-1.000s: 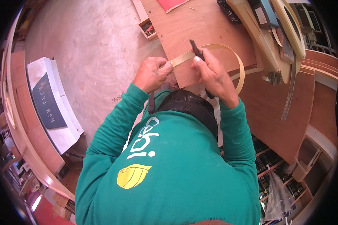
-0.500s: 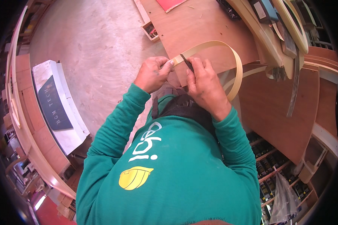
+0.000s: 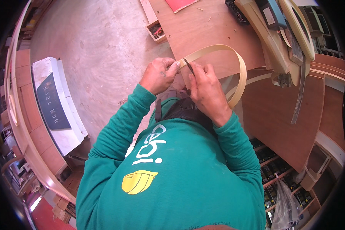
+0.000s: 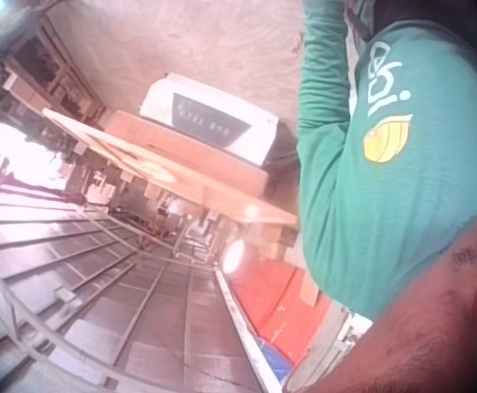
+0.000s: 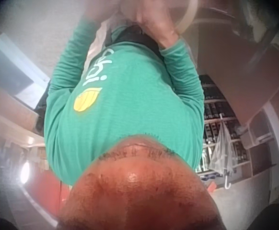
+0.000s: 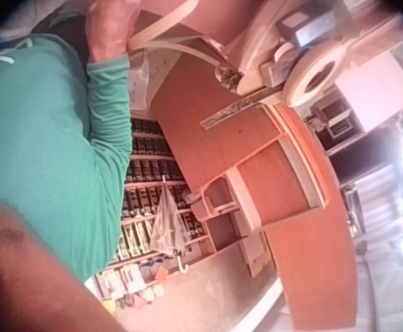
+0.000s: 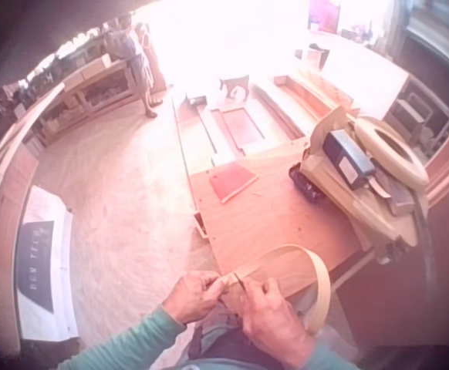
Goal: The person applies a thin strip of wood veneer to the edge of a large curved wooden panel. They measure, cut, and fit the veneer strip along the panel's edge, then press it into place.
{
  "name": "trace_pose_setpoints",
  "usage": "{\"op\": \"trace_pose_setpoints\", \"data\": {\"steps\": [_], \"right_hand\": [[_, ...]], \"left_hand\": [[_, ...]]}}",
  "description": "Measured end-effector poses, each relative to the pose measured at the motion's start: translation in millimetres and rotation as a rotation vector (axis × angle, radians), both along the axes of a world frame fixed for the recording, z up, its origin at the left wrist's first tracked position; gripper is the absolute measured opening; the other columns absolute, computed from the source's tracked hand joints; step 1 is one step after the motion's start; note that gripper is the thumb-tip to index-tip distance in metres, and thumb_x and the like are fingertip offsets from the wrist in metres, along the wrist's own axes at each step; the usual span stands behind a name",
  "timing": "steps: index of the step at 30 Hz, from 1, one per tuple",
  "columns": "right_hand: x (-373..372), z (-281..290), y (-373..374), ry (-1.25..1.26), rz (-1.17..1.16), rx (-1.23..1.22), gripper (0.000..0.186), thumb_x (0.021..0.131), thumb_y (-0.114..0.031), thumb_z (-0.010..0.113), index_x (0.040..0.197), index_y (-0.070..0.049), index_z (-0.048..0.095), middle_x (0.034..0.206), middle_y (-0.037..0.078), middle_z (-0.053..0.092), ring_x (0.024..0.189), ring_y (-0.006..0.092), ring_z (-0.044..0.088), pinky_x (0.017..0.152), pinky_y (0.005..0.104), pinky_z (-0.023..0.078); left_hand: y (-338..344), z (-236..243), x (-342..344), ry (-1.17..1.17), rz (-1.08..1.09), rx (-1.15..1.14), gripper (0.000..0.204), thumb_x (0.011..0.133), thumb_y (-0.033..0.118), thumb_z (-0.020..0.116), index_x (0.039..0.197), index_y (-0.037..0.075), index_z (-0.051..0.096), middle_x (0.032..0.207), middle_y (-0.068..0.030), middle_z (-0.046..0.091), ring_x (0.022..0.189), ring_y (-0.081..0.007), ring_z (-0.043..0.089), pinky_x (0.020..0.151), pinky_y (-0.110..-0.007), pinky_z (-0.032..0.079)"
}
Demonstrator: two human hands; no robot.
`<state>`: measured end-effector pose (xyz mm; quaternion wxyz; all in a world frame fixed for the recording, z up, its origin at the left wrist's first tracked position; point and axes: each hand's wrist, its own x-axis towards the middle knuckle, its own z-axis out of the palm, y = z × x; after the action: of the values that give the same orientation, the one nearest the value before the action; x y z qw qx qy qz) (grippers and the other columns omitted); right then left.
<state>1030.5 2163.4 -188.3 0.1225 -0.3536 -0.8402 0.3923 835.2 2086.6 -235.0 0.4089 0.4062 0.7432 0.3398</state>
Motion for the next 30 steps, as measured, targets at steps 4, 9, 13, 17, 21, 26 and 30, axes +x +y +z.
{"op": "trace_pose_setpoints", "data": {"steps": [4, 9, 13, 17, 21, 26, 30], "right_hand": [[-0.7, 0.0, 0.7, -0.020, 0.016, 0.016, 0.038, 0.107, -0.009, 0.063, 0.143, 0.000, 0.060, 0.117, 0.032, 0.059, 0.091, 0.0564, 0.072, 0.081, 0.0607, 0.064], [-2.4, 1.6, 0.5, -0.043, 0.015, 0.026, 0.038, 0.106, -0.009, 0.063, 0.142, 0.001, 0.060, 0.116, 0.031, 0.060, 0.089, 0.0559, 0.073, 0.080, 0.0607, 0.064], [-2.9, 1.9, 0.9, -0.043, 0.027, 0.034, 0.037, 0.106, -0.009, 0.063, 0.141, 0.001, 0.060, 0.116, 0.031, 0.060, 0.089, 0.0560, 0.073, 0.079, 0.0608, 0.064], [-4.0, 1.3, 0.8, -0.036, 0.035, 0.037, 0.035, 0.106, -0.009, 0.063, 0.140, 0.000, 0.060, 0.116, 0.031, 0.060, 0.090, 0.0566, 0.073, 0.079, 0.0609, 0.064], [-5.1, -1.5, -0.5, -0.047, 0.039, 0.040, 0.034, 0.105, -0.008, 0.063, 0.138, 0.000, 0.060, 0.116, 0.032, 0.060, 0.092, 0.0574, 0.072, 0.081, 0.0611, 0.064], [-9.3, 3.4, -0.1, -0.141, 0.054, 0.016, 0.036, 0.101, -0.005, 0.065, 0.136, 0.000, 0.059, 0.119, 0.032, 0.060, 0.095, 0.0579, 0.072, 0.084, 0.0608, 0.064], [-9.3, 2.4, 0.3, -0.151, 0.063, 0.020, 0.039, 0.099, -0.004, 0.067, 0.136, 0.001, 0.057, 0.120, 0.032, 0.060, 0.096, 0.0577, 0.073, 0.084, 0.0606, 0.064]], "left_hand": [[1.2, 3.6, 0.6, 0.007, 0.004, -0.025, 0.038, 0.113, 0.026, 0.065, 0.101, -0.007, 0.079, 0.077, -0.0053, 0.073, 0.072, -0.0100, 0.064, 0.069, -0.032, 0.055], [1.0, 3.1, 1.5, 0.022, 0.003, -0.011, 0.038, 0.113, 0.026, 0.065, 0.104, -0.008, 0.079, 0.081, -0.0085, 0.077, 0.075, -0.0117, 0.068, 0.072, -0.033, 0.057], [0.3, 0.4, 1.5, 0.029, 0.005, -0.007, 0.038, 0.113, 0.026, 0.065, 0.108, -0.008, 0.080, 0.085, -0.0106, 0.079, 0.078, -0.0121, 0.071, 0.075, -0.033, 0.060], [0.4, 1.1, 1.5, 0.016, 0.008, -0.010, 0.038, 0.113, 0.026, 0.065, 0.109, -0.008, 0.080, 0.086, -0.0106, 0.080, 0.080, -0.0121, 0.072, 0.076, -0.033, 0.060], [0.0, -0.7, 2.3, -0.006, 0.031, -0.007, 0.038, 0.113, 0.026, 0.066, 0.107, -0.009, 0.080, 0.085, -0.0092, 0.080, 0.079, -0.0115, 0.071, 0.076, -0.032, 0.060], [0.7, 1.7, 5.6, 0.001, 0.057, -0.018, 0.038, 0.113, 0.026, 0.066, 0.103, -0.008, 0.079, 0.082, -0.0077, 0.077, 0.077, -0.0104, 0.069, 0.074, -0.032, 0.059], [0.1, 3.3, 6.6, 0.009, 0.064, -0.004, 0.038, 0.112, 0.027, 0.067, 0.099, -0.007, 0.079, 0.078, -0.0074, 0.076, 0.074, -0.0103, 0.067, 0.071, -0.033, 0.058]]}}
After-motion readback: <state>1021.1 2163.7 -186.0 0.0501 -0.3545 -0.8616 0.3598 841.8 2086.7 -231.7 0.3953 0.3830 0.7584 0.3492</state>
